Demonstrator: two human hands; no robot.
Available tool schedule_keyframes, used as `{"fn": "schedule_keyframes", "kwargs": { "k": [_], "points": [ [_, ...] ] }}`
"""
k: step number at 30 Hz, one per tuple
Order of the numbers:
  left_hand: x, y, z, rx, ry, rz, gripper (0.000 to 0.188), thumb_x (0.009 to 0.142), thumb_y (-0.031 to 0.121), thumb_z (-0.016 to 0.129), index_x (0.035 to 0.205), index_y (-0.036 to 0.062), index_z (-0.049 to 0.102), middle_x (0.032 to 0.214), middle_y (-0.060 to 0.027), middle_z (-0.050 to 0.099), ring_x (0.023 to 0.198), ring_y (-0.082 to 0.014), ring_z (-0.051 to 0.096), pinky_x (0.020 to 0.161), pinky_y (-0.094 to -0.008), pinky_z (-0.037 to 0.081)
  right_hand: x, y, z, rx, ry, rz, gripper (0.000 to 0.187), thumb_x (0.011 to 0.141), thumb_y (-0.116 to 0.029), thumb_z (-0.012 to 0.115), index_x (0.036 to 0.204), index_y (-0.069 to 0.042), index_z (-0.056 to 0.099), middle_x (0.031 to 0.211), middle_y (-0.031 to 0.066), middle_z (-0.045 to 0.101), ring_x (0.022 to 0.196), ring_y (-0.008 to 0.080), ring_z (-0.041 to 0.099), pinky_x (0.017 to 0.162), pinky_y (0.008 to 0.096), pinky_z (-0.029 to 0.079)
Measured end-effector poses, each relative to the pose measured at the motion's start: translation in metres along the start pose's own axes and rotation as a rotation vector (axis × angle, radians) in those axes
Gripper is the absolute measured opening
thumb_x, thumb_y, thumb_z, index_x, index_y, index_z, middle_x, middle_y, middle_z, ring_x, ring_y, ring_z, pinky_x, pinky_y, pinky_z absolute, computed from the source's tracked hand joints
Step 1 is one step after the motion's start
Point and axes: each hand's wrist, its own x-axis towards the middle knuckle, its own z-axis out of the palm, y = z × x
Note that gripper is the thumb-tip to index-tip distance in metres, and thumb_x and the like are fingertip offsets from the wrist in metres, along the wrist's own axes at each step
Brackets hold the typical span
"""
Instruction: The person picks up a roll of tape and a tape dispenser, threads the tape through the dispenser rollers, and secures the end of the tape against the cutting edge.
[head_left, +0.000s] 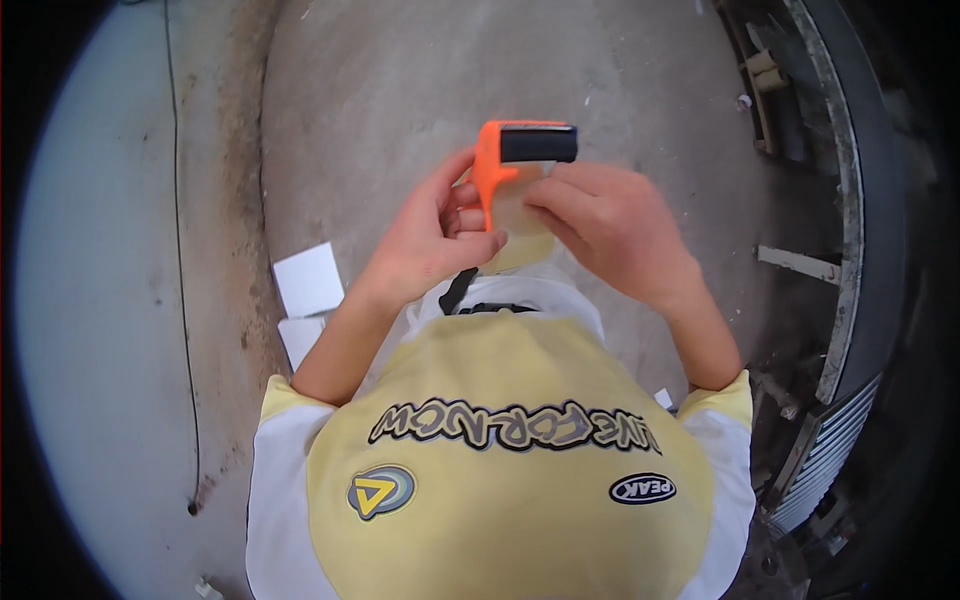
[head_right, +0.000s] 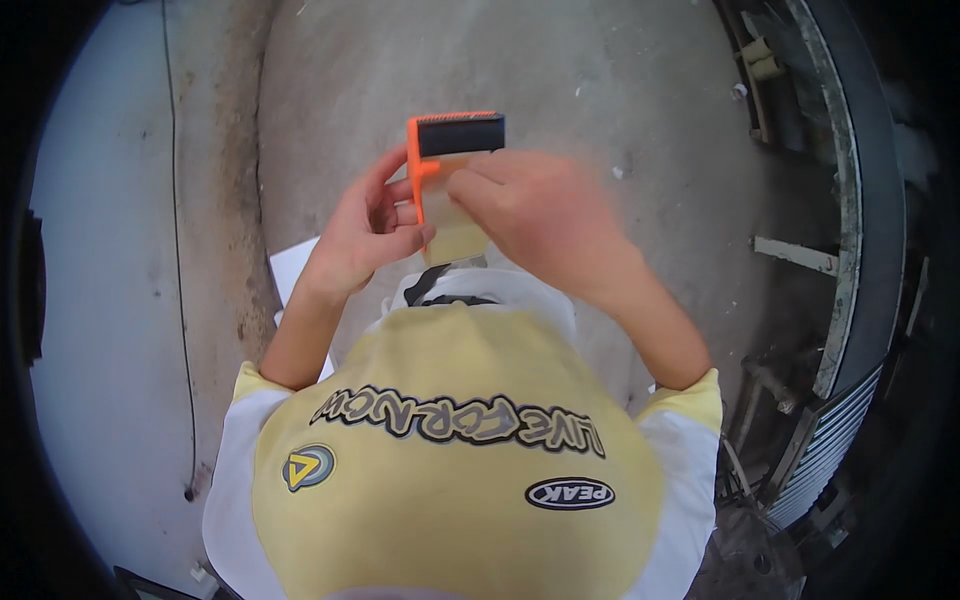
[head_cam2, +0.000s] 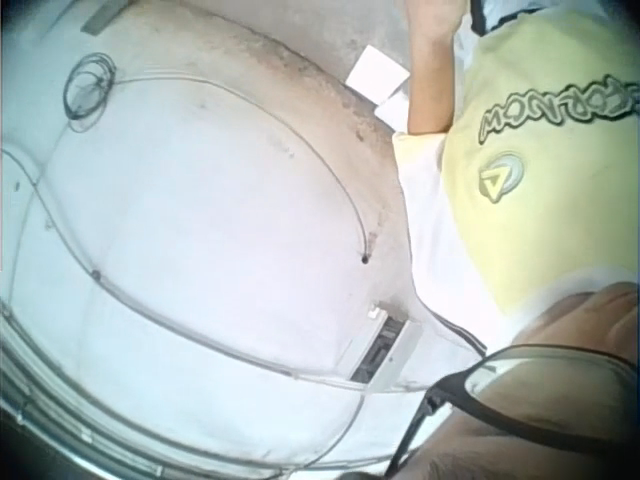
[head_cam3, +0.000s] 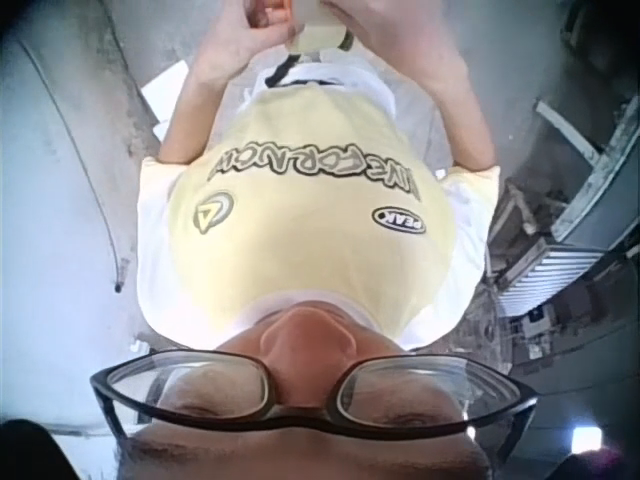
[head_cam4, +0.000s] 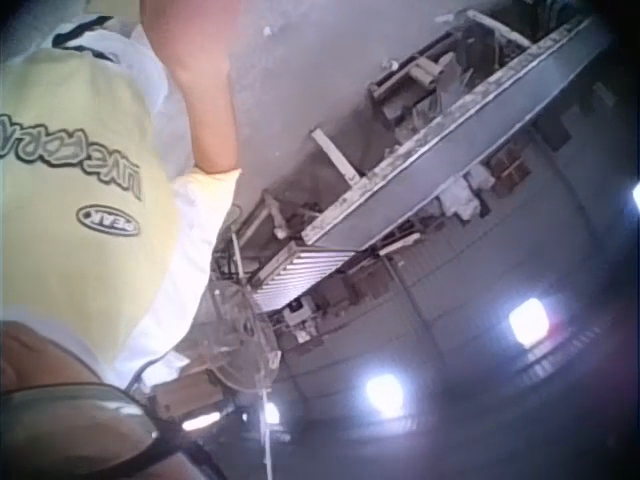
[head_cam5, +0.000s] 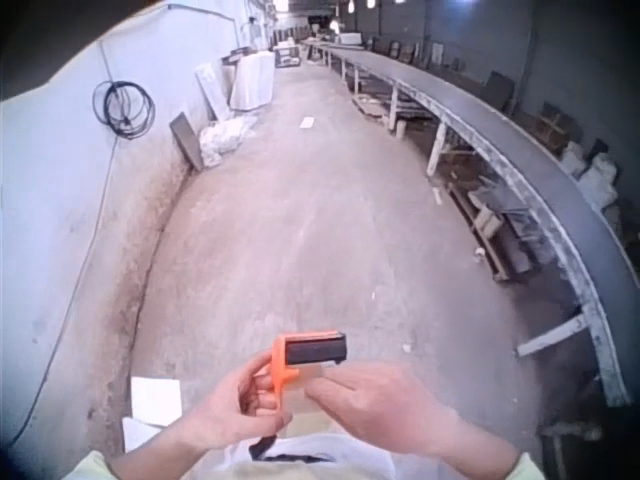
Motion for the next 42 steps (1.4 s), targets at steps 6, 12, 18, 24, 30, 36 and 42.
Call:
{"fn": "schedule_keyframes", "kwargs": {
  "k": [6,12,18,24,30,36,42],
  "points": [
    [0.105,0.025,-0.028,-0.093,0.004,-0.009,0.079,0.079,-0.011,0.059,0.152,0.0018,0.029,0.118,-0.0064,0.061,0.089,-0.0052,0.061,0.072,-0.0205,0.049,0.071,0.084,-0.013,0.175,-0.050,0.076,0.014,0.081,-0.011,0.074,0.093,-0.008,0.065,0.093,0.0060,0.069,0.079,0.0266,0.067,0.064,0.0369,0.052],
    [0.220,0.035,-0.084,-0.094,0.022,-0.010,0.079,0.080,-0.012,0.060,0.151,0.0012,0.030,0.118,-0.0064,0.061,0.090,-0.0062,0.062,0.075,-0.0223,0.050,0.141,0.196,0.019,0.155,-0.030,0.053,0.011,0.085,-0.016,0.070,0.092,-0.010,0.066,0.092,0.0053,0.069,0.080,0.0279,0.067,0.063,0.0402,0.052],
    [0.349,0.067,-0.131,-0.112,-0.031,-0.174,0.083,0.079,-0.011,0.061,0.153,0.0025,0.028,0.119,-0.0078,0.063,0.091,-0.0102,0.064,0.079,-0.0263,0.052,0.219,0.287,0.004,0.269,-0.203,0.410,0.013,0.091,-0.019,0.063,0.085,-0.008,0.064,0.081,0.0092,0.068,0.078,0.0322,0.066,0.065,0.0445,0.052],
    [0.471,0.137,-0.140,-0.041,-0.195,-0.312,0.090,0.078,-0.008,0.069,0.155,0.0046,0.026,0.123,-0.0114,0.064,0.103,-0.0159,0.067,0.087,-0.0307,0.055,0.266,0.364,-0.025,0.278,-0.004,0.535,0.011,0.089,-0.018,0.065,0.086,-0.008,0.065,0.085,0.0068,0.068,0.075,0.0310,0.066,0.064,0.0426,0.051],
    [0.603,0.168,-0.156,0.106,-0.242,-0.357,0.085,0.079,-0.009,0.068,0.153,0.0047,0.030,0.122,-0.0116,0.064,0.103,-0.0160,0.065,0.086,-0.0295,0.053,0.307,0.467,-0.039,0.302,0.155,0.585,0.013,0.084,-0.022,0.066,0.083,-0.009,0.066,0.082,0.0081,0.068,0.074,0.0304,0.067,0.064,0.0429,0.053],
    [0.727,0.227,-0.147,0.142,-0.217,-0.420,0.078,0.079,-0.013,0.061,0.151,0.0040,0.033,0.118,-0.0105,0.064,0.099,-0.0148,0.064,0.084,-0.0278,0.054,0.370,0.588,-0.076,0.185,-0.015,0.590,0.014,0.088,-0.022,0.064,0.088,-0.008,0.068,0.086,0.0082,0.069,0.075,0.0291,0.066,0.064,0.0412,0.051],
    [0.829,0.269,-0.169,0.041,-0.133,-0.397,0.080,0.079,-0.012,0.061,0.152,0.0031,0.030,0.114,-0.0121,0.064,0.092,-0.0151,0.065,0.076,-0.0276,0.054,0.448,0.697,-0.109,0.297,-0.035,0.492,0.014,0.088,-0.022,0.064,0.089,-0.008,0.066,0.088,0.0093,0.069,0.079,0.0337,0.065,0.068,0.0446,0.052]
  ]
}}
